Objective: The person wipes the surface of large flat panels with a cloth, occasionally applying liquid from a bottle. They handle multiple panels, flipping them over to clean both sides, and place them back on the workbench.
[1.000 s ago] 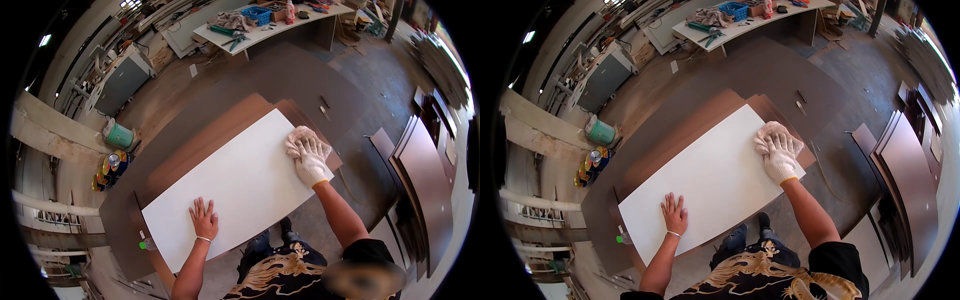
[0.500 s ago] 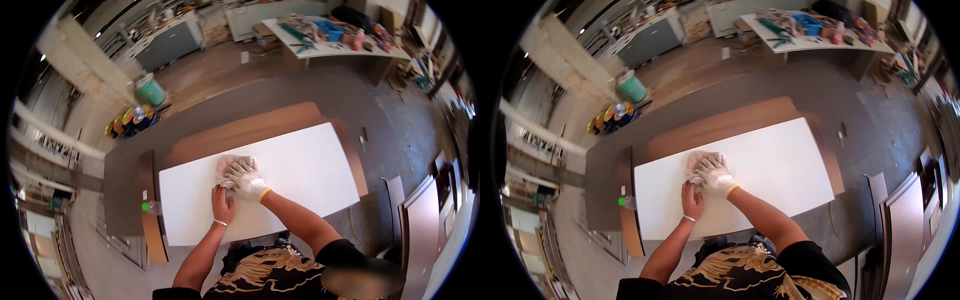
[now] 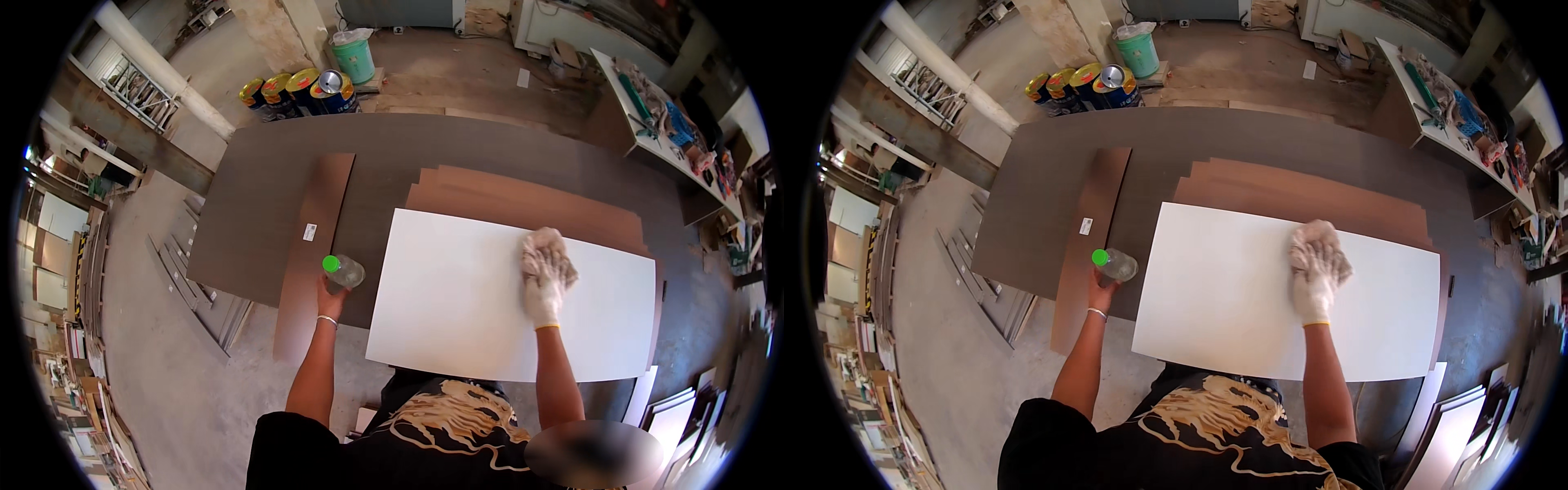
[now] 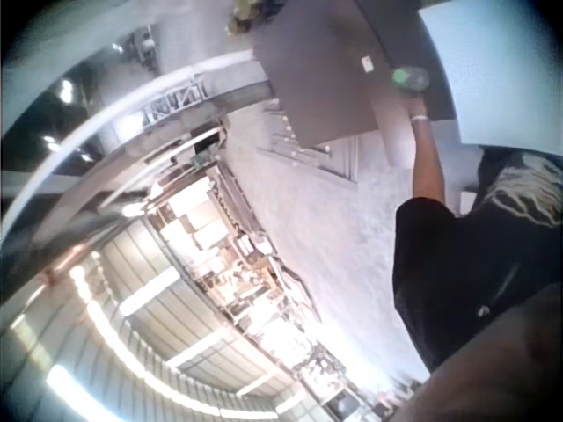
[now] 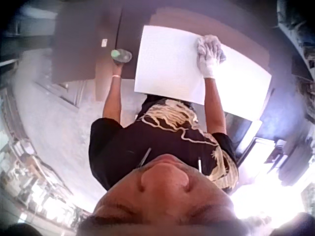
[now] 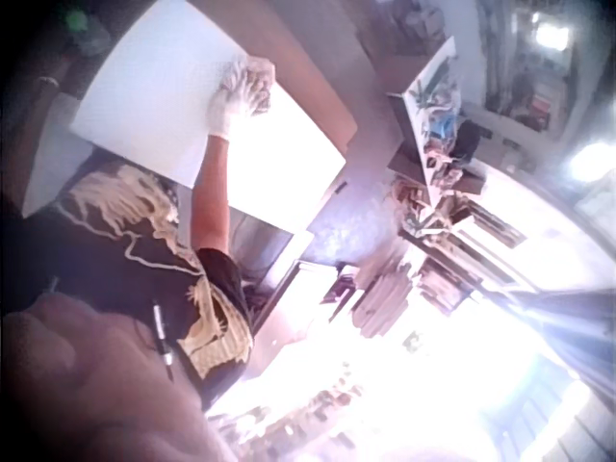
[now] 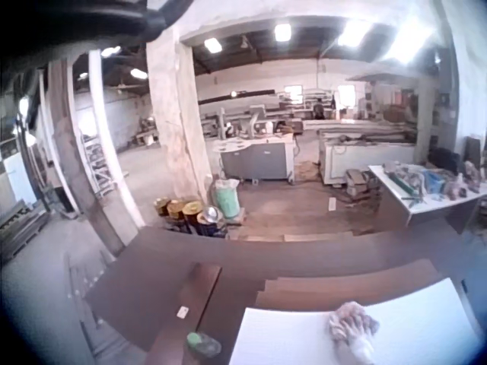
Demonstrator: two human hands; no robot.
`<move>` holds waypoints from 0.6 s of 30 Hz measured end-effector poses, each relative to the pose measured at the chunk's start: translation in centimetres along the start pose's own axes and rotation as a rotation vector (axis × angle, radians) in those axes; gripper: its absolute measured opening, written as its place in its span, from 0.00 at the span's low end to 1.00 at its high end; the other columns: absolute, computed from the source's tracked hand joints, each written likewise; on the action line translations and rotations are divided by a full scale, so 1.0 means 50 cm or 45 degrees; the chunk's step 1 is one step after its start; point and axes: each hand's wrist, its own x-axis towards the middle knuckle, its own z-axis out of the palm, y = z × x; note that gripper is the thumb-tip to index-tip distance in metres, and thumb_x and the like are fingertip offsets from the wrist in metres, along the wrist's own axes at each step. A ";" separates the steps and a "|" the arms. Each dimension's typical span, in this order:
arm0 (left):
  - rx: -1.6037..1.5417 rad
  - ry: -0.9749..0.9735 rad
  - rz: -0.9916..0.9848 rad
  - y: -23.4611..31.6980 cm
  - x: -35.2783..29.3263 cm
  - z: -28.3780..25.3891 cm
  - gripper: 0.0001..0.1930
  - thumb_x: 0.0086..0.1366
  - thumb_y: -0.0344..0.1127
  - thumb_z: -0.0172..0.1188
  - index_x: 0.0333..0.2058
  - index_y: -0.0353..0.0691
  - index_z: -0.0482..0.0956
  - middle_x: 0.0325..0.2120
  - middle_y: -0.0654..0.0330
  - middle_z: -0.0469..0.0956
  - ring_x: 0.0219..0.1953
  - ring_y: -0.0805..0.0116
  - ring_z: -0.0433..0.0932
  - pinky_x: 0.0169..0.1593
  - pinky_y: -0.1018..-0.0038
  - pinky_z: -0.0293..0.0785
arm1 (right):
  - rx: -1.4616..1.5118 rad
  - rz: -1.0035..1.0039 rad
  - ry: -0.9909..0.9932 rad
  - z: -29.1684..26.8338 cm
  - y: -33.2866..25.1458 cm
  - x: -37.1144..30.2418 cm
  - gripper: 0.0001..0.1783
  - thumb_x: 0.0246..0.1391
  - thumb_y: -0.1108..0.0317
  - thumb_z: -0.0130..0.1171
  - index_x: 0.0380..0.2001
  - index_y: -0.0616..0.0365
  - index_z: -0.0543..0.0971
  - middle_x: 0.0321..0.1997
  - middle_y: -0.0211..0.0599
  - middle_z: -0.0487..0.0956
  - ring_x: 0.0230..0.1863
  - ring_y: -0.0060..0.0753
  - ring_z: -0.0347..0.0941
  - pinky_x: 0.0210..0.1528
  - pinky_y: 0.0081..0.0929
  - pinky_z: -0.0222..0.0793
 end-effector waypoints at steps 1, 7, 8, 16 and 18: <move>-0.129 -0.059 0.088 -0.013 0.008 0.020 0.44 0.51 0.34 0.79 0.65 0.35 0.66 0.63 0.47 0.71 0.66 0.53 0.70 0.70 0.60 0.65 | 0.035 -0.093 -0.048 0.015 -0.057 0.010 0.30 0.63 0.57 0.53 0.69 0.40 0.74 0.80 0.32 0.63 0.83 0.50 0.45 0.82 0.56 0.25; -0.234 -0.139 -0.054 -0.039 0.084 0.079 0.41 0.50 0.35 0.81 0.61 0.37 0.71 0.57 0.53 0.78 0.59 0.57 0.77 0.63 0.63 0.72 | -0.049 -0.682 -0.385 0.093 -0.446 0.111 0.28 0.62 0.54 0.54 0.65 0.39 0.77 0.75 0.36 0.69 0.80 0.50 0.52 0.79 0.59 0.36; -0.245 -0.163 -0.072 -0.020 0.100 0.094 0.37 0.50 0.35 0.81 0.58 0.36 0.74 0.52 0.53 0.81 0.56 0.58 0.79 0.62 0.64 0.73 | 0.007 -0.828 -0.325 0.123 -0.471 0.095 0.25 0.63 0.54 0.54 0.62 0.40 0.79 0.71 0.36 0.72 0.78 0.47 0.54 0.78 0.57 0.38; 0.040 -0.099 0.081 0.059 0.091 -0.054 0.30 0.54 0.43 0.78 0.51 0.35 0.79 0.48 0.49 0.84 0.51 0.54 0.83 0.56 0.62 0.77 | 1.889 -0.068 -1.324 0.121 -0.452 -0.215 0.21 0.63 0.64 0.55 0.57 0.57 0.77 0.61 0.37 0.77 0.65 0.40 0.69 0.70 0.39 0.62; 0.182 -0.239 0.065 0.146 0.080 -0.116 0.29 0.53 0.41 0.79 0.50 0.38 0.77 0.49 0.52 0.83 0.52 0.53 0.81 0.56 0.58 0.75 | 2.477 0.587 -1.392 0.105 -0.405 -0.215 0.32 0.66 0.57 0.56 0.68 0.60 0.67 0.67 0.45 0.74 0.67 0.45 0.72 0.73 0.42 0.65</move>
